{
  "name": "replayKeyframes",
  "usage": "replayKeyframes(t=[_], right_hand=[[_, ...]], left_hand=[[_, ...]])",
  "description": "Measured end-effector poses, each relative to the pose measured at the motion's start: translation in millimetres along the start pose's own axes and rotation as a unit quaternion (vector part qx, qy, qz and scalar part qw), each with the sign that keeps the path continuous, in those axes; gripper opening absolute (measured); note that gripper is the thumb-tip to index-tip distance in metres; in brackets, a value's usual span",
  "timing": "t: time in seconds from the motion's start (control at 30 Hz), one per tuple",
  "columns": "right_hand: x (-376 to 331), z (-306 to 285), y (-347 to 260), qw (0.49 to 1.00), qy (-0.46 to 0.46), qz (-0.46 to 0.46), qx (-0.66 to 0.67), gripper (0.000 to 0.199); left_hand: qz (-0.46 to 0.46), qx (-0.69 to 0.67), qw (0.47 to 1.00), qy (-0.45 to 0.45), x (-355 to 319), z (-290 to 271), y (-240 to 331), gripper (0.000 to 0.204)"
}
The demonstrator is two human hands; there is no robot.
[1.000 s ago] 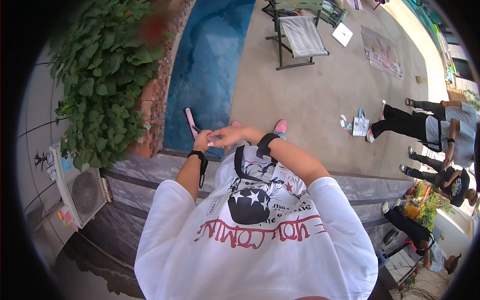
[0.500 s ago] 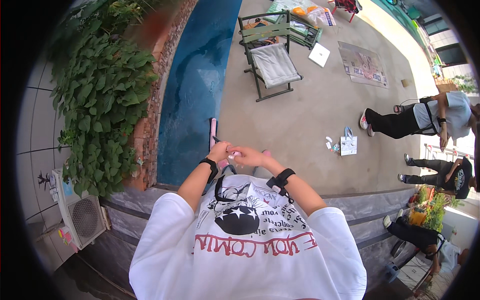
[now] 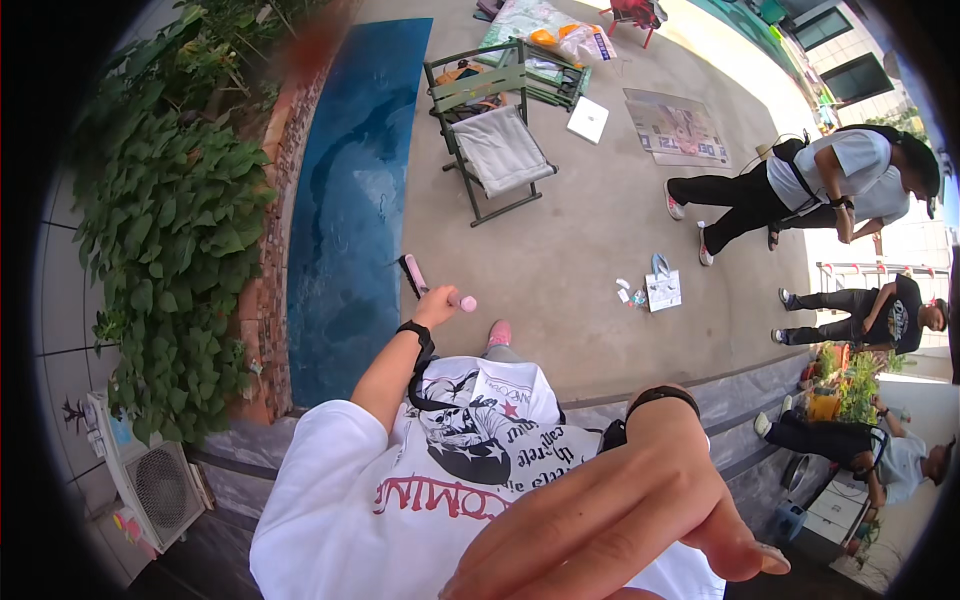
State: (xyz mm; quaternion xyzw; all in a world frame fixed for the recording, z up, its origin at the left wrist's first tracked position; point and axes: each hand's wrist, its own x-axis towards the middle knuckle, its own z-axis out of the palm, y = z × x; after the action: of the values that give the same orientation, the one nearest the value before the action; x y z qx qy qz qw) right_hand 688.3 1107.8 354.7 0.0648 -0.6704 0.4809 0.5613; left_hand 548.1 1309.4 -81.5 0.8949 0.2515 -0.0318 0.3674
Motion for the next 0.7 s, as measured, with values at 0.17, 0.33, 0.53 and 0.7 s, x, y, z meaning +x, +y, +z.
replayKeyframes(t=[0.17,0.33,0.53,0.7], right_hand=[[28,4,-5,0.991,0.107,0.032,0.07,0.079],[26,21,2,0.993,0.074,0.047,0.079,0.081],[41,25,10,0.994,0.097,0.016,0.037,0.081],[48,41,39,0.941,0.261,-0.196,-0.086,0.085]], left_hand=[[-0.017,-0.015,0.999,0.027,-2,-7,-1,0.013],[-0.023,-0.057,0.998,0.029,-16,-14,-17,0.014],[-0.026,-0.1,0.994,0.038,-17,-4,-17,0.014],[-0.013,-0.107,0.993,0.055,-8,-1,-7,0.015]])
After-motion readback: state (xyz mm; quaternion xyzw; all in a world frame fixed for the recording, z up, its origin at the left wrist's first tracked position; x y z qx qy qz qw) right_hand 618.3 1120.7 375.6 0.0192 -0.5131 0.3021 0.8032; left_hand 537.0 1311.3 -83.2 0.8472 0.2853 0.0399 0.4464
